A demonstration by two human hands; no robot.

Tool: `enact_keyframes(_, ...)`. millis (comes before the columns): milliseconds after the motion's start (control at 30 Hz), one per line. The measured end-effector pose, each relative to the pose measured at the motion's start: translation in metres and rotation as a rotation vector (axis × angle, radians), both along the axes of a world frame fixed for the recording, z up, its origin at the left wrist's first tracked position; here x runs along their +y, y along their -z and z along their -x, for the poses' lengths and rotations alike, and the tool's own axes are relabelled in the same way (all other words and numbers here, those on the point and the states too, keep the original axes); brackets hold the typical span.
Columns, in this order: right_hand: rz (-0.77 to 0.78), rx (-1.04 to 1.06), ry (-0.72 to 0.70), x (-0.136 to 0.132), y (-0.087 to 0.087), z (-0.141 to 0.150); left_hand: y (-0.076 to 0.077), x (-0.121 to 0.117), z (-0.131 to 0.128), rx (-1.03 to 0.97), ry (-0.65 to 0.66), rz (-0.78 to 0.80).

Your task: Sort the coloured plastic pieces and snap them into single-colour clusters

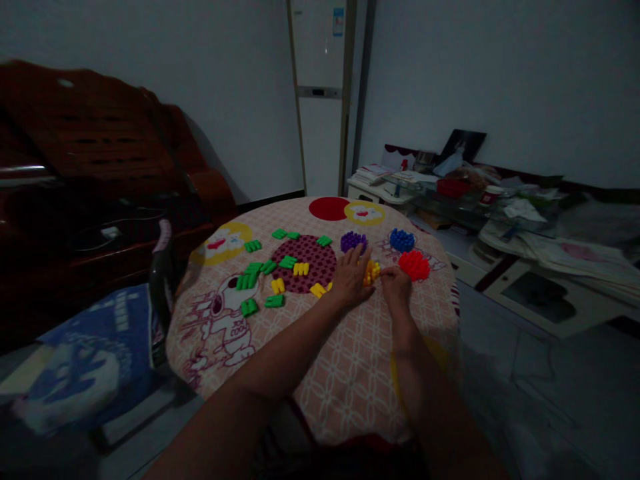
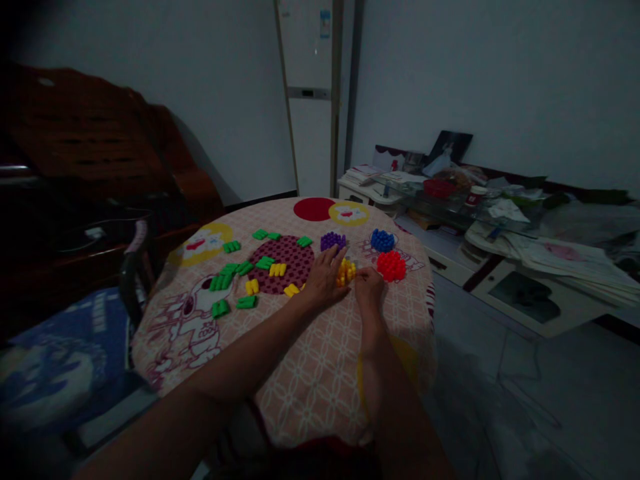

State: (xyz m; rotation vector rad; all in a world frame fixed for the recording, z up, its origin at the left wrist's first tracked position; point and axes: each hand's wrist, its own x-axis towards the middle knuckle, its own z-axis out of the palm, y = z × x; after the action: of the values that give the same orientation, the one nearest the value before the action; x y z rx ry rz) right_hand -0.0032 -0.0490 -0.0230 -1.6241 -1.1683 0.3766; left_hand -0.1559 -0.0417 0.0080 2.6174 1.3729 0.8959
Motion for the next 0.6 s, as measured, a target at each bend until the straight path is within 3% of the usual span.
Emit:
enact_keyframes(167, 0.014, -0.014, 0.001, -0.002, -0.002, 0.0, 0.013, 0.007, -0.008, -0.095, 0.004, 0.034)
enact_keyframes(367, -0.035, -0.073, 0.054, -0.013, -0.01, 0.004, 0.006, 0.013, 0.003, -0.134, 0.039, 0.088)
enact_keyframes(600, 0.05, -0.116, -0.237, -0.021, -0.008, 0.011, -0.004, 0.025, 0.031, 0.018, 0.036, 0.355)
